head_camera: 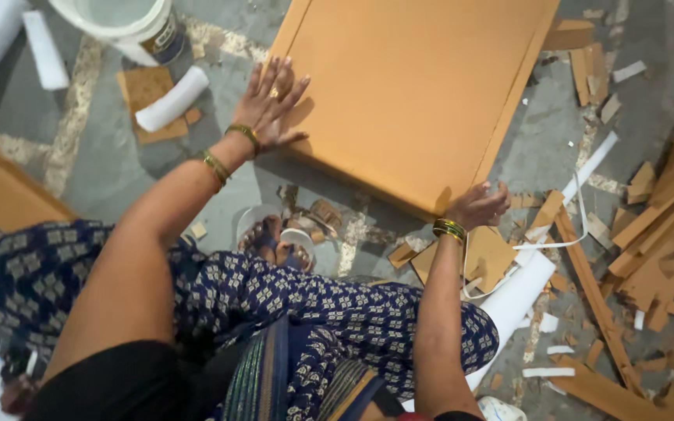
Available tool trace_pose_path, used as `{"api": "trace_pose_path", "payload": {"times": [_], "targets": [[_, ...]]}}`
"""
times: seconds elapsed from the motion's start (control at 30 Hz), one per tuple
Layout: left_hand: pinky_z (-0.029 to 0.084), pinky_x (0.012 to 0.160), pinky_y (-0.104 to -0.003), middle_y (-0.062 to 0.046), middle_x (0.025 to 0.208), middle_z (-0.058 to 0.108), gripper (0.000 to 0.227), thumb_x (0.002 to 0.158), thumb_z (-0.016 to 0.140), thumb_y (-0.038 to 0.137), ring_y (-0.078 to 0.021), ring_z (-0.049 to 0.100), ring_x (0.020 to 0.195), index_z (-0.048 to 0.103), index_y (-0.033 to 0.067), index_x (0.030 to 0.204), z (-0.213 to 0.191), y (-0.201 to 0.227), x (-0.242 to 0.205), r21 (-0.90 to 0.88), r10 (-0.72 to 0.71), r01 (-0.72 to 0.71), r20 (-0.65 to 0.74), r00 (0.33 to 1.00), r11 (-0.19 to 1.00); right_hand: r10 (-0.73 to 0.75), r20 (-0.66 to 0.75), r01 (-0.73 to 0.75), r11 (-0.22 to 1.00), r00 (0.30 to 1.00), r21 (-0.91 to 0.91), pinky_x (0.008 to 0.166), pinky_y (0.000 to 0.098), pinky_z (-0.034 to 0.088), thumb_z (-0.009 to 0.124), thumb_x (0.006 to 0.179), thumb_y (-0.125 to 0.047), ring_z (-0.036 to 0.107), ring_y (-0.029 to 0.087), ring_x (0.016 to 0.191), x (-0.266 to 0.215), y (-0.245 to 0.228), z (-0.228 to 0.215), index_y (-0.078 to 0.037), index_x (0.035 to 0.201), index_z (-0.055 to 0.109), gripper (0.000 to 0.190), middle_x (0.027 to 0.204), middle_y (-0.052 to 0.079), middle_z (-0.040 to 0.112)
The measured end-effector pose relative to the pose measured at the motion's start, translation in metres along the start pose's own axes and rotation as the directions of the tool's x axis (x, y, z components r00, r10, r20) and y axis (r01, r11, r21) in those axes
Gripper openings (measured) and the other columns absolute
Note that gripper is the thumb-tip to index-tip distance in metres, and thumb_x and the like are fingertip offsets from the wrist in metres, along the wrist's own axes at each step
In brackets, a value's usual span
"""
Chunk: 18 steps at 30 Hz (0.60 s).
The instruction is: The person applies glue to a cardboard strip using a white roller and attaches it to the edge of a large cardboard sheet. They then press the strip firmly along the edge to secure it.
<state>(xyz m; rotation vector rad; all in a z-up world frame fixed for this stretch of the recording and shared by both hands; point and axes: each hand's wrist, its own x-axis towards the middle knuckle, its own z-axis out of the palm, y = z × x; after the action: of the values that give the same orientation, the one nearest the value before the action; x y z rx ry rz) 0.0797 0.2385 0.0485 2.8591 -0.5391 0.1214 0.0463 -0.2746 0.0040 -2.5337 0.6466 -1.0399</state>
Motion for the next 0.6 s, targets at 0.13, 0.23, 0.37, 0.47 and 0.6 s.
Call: {"api": "trace_pose_path", "payload": {"times": [0.13, 0.23, 0.37, 0.47, 0.6], "targets": [[-0.002, 0.126, -0.061, -0.025, 0.173, 0.006, 0.105, 0.087, 0.052, 0.075, -0.0456, 0.000, 0.159, 0.016, 0.0193, 0.169, -0.011, 0.004, 0.002, 0.013, -0.053, 0.053, 0.015, 0.998, 0.999, -0.051, 0.043, 0.056, 0.989, 0.998, -0.136, 0.105, 0.0610, 0.033, 0.054, 0.102, -0.038, 0.050, 0.036, 0.134, 0.001, -0.006, 0.000, -0.012, 0.136, 0.051, 0.043, 0.141, 0.013, 0.056], [-0.001, 0.125, -0.061, -0.026, 0.172, 0.007, 0.101, 0.091, 0.051, 0.071, -0.0470, 0.001, 0.158, 0.016, 0.0165, 0.169, -0.007, 0.005, -0.005, -0.027, -0.050, 0.050, -0.005, 0.999, 0.998, -0.159, 0.053, 0.167, 0.968, 0.986, -0.189, 0.107, 0.0633, 0.029, 0.060, 0.099, -0.039, 0.046, 0.037, 0.136, 0.000, 0.000, 0.002, -0.010, 0.140, 0.049, 0.050, 0.145, 0.016, 0.052], [0.004, 0.127, -0.061, -0.027, 0.173, 0.009, 0.092, 0.102, 0.043, 0.063, -0.0480, 0.005, 0.158, 0.012, 0.0067, 0.168, 0.021, -0.016, 0.003, -0.162, -0.047, 0.044, -0.020, 0.999, 0.986, -0.352, 0.224, 0.391, 0.905, 0.909, -0.164, 0.112, 0.0654, 0.025, 0.061, 0.105, -0.038, 0.041, 0.040, 0.141, 0.002, -0.003, 0.006, -0.007, 0.146, 0.047, 0.053, 0.151, 0.018, 0.047], [0.011, 0.133, -0.056, -0.025, 0.174, 0.013, 0.086, 0.107, 0.033, 0.059, -0.0434, 0.012, 0.162, 0.009, 0.0026, 0.167, 0.048, -0.052, 0.000, -0.335, -0.434, 0.393, -0.054, 0.899, 0.856, -0.297, 0.189, 0.273, 0.952, 0.936, 0.141, 0.117, 0.0607, 0.030, 0.061, 0.106, -0.044, 0.039, 0.041, 0.143, -0.011, -0.020, 0.010, -0.009, 0.147, 0.046, 0.056, 0.152, 0.019, 0.045], [0.010, 0.128, -0.059, -0.020, 0.173, 0.015, 0.081, 0.108, 0.029, 0.059, -0.0440, 0.011, 0.159, 0.007, 0.0082, 0.167, 0.088, -0.066, 0.002, -0.432, -0.524, 0.465, -0.018, 0.852, 0.772, -0.437, 0.298, 0.438, 0.897, 0.849, 0.068, 0.116, 0.0613, 0.027, 0.063, 0.101, -0.050, 0.037, 0.044, 0.144, -0.024, -0.057, 0.003, -0.005, 0.152, 0.043, 0.071, 0.154, 0.025, 0.042]]}}
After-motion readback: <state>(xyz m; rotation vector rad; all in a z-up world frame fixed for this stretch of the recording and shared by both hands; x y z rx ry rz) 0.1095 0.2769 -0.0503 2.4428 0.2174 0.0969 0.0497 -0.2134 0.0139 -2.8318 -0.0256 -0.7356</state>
